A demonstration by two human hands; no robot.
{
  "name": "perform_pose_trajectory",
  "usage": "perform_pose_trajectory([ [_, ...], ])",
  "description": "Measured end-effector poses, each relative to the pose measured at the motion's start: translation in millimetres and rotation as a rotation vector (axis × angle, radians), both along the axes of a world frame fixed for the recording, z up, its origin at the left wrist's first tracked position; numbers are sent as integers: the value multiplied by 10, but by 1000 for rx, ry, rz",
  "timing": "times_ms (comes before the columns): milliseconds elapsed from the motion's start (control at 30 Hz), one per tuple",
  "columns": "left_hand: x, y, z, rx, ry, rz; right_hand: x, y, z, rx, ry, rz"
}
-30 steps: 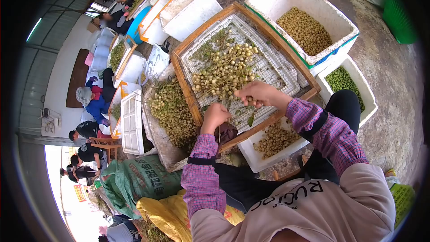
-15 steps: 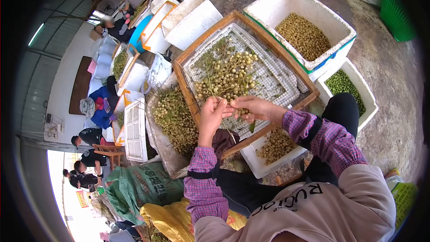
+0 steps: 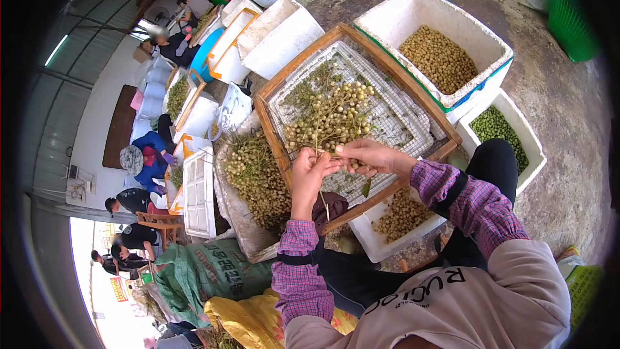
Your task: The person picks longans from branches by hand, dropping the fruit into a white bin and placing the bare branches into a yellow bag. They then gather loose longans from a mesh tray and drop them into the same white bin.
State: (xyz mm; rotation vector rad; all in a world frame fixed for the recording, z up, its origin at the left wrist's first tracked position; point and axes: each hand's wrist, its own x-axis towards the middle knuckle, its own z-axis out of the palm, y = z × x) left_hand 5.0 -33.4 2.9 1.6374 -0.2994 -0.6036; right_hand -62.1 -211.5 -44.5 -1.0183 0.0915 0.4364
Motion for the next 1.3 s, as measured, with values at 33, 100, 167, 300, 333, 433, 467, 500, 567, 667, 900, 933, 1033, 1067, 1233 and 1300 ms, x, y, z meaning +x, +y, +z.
perform_pose_trajectory([
  [33,-1,-5,-2,3,4,-6,11,21,-36,-39,-73,28],
  [100,-20,-11,8,-12,2,-6,26,26,-67,-32,-80,25],
  [167,-23,-1,14,-20,13,-14,30,-4,-60,-12,-85,60],
  [300,-6,10,-26,-70,55,18,5,-28,-82,297,20,52],
  [333,-8,6,-37,-93,65,39,5,-28,-97,394,48,16],
  [433,24,42,-30,-150,56,183,56,-106,-188,445,29,-39],
  [467,40,46,-27,-160,58,186,40,-102,-235,342,13,-8],
  [500,52,41,-22,-164,55,189,8,-85,-190,239,-3,23],
  [567,64,29,-22,-172,52,196,-25,-15,-97,281,1,80],
  [667,69,21,-73,-158,29,177,-44,13,-49,281,-23,68],
  [900,57,85,-106,-91,6,226,-31,-20,-42,498,-74,20],
  [933,89,149,-162,-51,-14,217,-40,-52,10,540,-39,-16],
  [1033,295,477,-467,502,-207,-48,-15,-175,7,653,40,-132],
  [1067,321,543,-554,755,-296,-181,-43,-173,154,600,103,-224],
  [1233,-93,292,-137,903,-1016,7,-132,-233,270,605,238,-340],
  [1300,-152,66,129,556,-923,7,-158,-194,320,664,260,-356],
])
